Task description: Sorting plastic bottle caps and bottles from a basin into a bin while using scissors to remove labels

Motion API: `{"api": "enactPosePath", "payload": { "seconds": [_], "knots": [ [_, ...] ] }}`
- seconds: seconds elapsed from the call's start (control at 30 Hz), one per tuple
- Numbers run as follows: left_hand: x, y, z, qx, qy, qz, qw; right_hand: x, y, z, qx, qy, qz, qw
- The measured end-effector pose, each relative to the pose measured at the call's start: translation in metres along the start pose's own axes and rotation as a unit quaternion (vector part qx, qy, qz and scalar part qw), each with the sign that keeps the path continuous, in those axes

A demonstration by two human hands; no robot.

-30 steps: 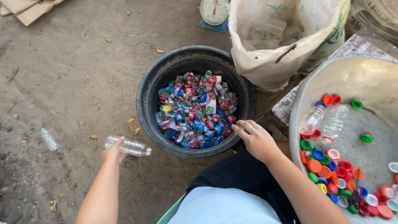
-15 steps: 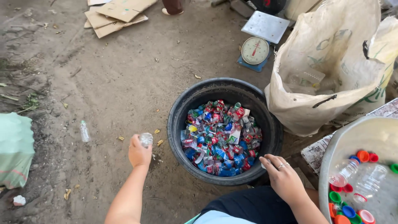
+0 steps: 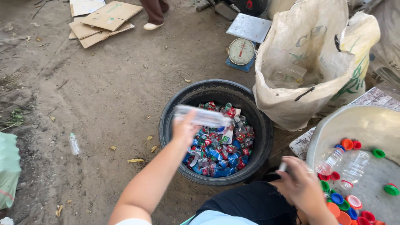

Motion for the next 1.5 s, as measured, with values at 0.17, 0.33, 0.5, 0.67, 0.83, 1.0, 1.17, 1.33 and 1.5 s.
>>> {"api": "enactPosePath", "payload": {
  "seconds": [0.17, 0.33, 0.5, 0.67, 0.83, 1.0, 1.17, 1.33, 1.5],
  "knots": [
    [-0.159, 0.056, -0.139, 0.21, 0.083, -0.234, 0.946, 0.086, 0.062, 0.042, -0.069, -0.064, 0.164, 0.982],
    [-0.273, 0.142, -0.242, 0.297, 0.046, -0.327, 0.896, 0.139, 0.138, 0.105, -0.194, -0.12, 0.271, 0.935],
    [-0.319, 0.166, -0.33, 0.31, -0.035, -0.279, 0.908, 0.144, 0.2, 0.17, -0.262, -0.194, 0.324, 0.888],
    [-0.313, 0.142, -0.441, 0.344, -0.122, -0.248, 0.897, 0.126, 0.23, 0.203, -0.271, -0.143, 0.382, 0.872],
    [-0.3, 0.139, -0.447, 0.38, -0.141, -0.253, 0.878, 0.122, 0.227, 0.189, -0.3, -0.114, 0.37, 0.872],
    [-0.291, 0.134, -0.443, 0.376, -0.158, -0.245, 0.88, 0.124, 0.21, 0.173, -0.261, -0.095, 0.343, 0.897],
    [-0.287, 0.132, -0.44, 0.376, -0.174, -0.252, 0.874, 0.123, 0.209, 0.169, -0.241, -0.017, 0.319, 0.916],
    [-0.288, 0.13, -0.444, 0.379, -0.179, -0.258, 0.87, 0.123, 0.204, 0.161, -0.233, 0.032, 0.321, 0.917],
    [-0.294, 0.132, -0.436, 0.366, -0.174, -0.272, 0.873, 0.128, 0.201, 0.15, -0.212, 0.058, 0.325, 0.92]
  ]
}}
Point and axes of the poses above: each hand's wrist, its own y-axis away from the middle knuckle, its own x-axis out of the back of the hand, z = x × y, the point moved 8 cm from there along -y, towards the middle knuckle, and after that the axes turned 10 degrees about -z, right-handed, at the moved point
